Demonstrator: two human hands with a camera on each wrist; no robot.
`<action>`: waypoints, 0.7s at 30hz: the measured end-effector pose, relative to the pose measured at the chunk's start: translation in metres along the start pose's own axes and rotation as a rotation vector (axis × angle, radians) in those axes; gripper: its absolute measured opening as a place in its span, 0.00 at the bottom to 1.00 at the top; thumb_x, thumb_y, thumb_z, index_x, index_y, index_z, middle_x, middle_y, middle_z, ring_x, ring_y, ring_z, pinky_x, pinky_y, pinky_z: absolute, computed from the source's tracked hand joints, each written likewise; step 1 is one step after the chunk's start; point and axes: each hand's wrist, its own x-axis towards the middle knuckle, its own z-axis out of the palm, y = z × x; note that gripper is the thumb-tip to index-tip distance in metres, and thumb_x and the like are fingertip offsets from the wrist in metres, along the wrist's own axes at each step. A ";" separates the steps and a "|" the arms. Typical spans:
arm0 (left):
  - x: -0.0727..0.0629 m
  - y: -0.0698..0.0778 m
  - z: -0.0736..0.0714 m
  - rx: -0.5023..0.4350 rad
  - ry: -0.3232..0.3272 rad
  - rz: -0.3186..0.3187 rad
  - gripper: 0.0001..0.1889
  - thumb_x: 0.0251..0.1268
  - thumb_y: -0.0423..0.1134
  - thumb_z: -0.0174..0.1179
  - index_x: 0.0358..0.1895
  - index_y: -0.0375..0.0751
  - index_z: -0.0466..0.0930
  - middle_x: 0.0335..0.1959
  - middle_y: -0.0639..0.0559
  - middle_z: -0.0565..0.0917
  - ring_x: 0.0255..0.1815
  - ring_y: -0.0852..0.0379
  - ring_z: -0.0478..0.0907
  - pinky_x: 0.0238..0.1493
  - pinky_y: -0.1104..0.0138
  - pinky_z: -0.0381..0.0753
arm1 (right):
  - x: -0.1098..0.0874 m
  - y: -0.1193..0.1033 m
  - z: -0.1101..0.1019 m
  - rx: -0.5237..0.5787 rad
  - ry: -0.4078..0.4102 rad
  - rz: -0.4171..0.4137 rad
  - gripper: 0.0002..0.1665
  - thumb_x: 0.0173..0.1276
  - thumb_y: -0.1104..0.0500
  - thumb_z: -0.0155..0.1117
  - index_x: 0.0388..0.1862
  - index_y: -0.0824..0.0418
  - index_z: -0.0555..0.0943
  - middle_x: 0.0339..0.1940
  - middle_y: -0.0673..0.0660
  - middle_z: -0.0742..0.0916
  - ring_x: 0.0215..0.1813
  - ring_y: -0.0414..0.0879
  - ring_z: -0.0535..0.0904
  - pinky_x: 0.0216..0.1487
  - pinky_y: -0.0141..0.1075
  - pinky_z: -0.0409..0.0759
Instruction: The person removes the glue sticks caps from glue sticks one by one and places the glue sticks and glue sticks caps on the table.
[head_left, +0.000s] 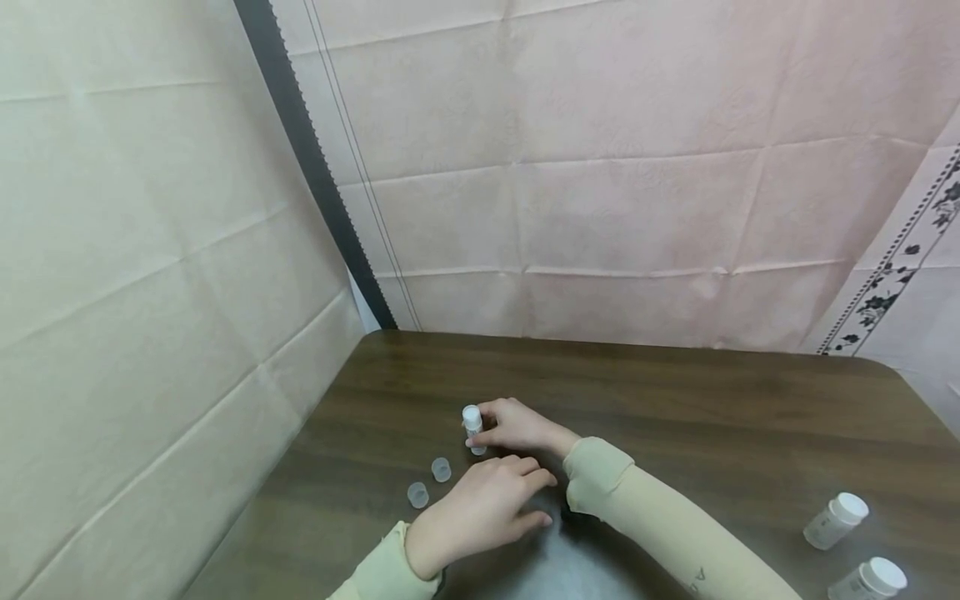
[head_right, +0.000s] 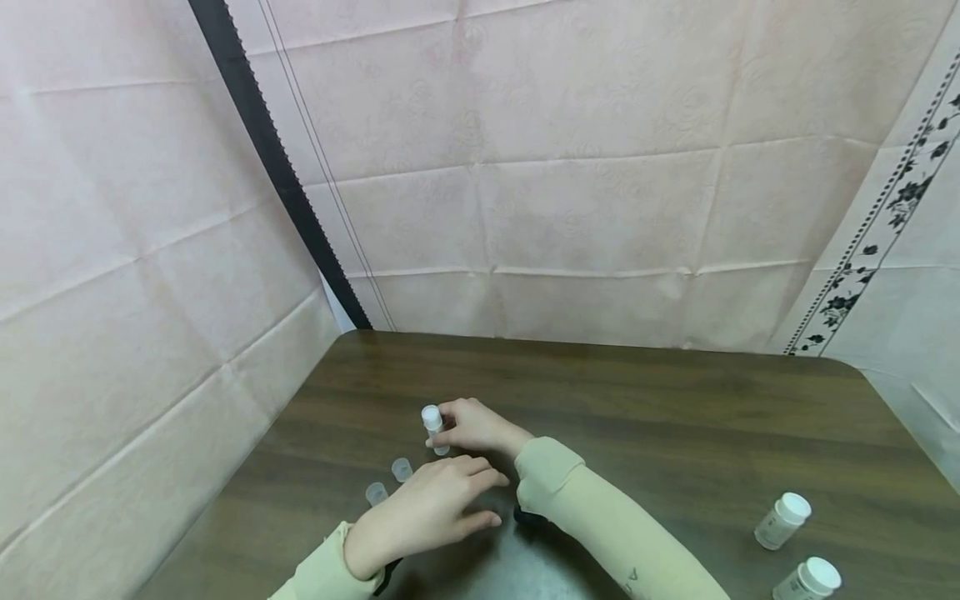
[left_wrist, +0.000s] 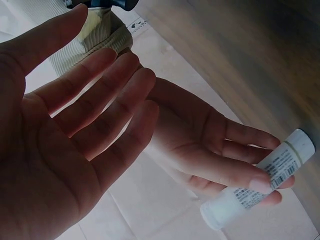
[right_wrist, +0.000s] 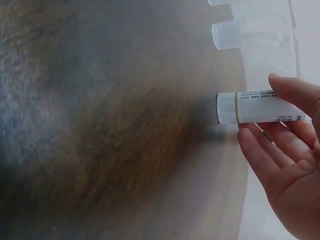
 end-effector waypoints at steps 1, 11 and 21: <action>0.000 0.000 0.000 -0.002 0.000 0.002 0.17 0.61 0.50 0.72 0.50 0.47 0.85 0.38 0.61 0.81 0.38 0.66 0.78 0.41 0.74 0.77 | -0.001 -0.001 -0.002 -0.004 0.009 -0.002 0.19 0.70 0.54 0.70 0.55 0.63 0.83 0.41 0.46 0.88 0.44 0.38 0.83 0.49 0.37 0.81; 0.004 0.004 -0.001 -0.040 -0.024 0.006 0.17 0.62 0.51 0.71 0.50 0.48 0.85 0.39 0.61 0.81 0.37 0.66 0.78 0.38 0.74 0.78 | -0.012 -0.028 -0.056 0.008 0.142 -0.020 0.18 0.70 0.51 0.70 0.55 0.55 0.83 0.45 0.46 0.89 0.47 0.40 0.85 0.48 0.40 0.82; 0.007 0.007 -0.002 -0.066 -0.073 -0.014 0.17 0.62 0.51 0.71 0.51 0.50 0.85 0.40 0.61 0.83 0.35 0.69 0.77 0.32 0.75 0.75 | -0.043 -0.040 -0.101 -0.038 0.223 0.036 0.21 0.69 0.48 0.70 0.58 0.52 0.83 0.47 0.47 0.89 0.49 0.43 0.85 0.48 0.45 0.81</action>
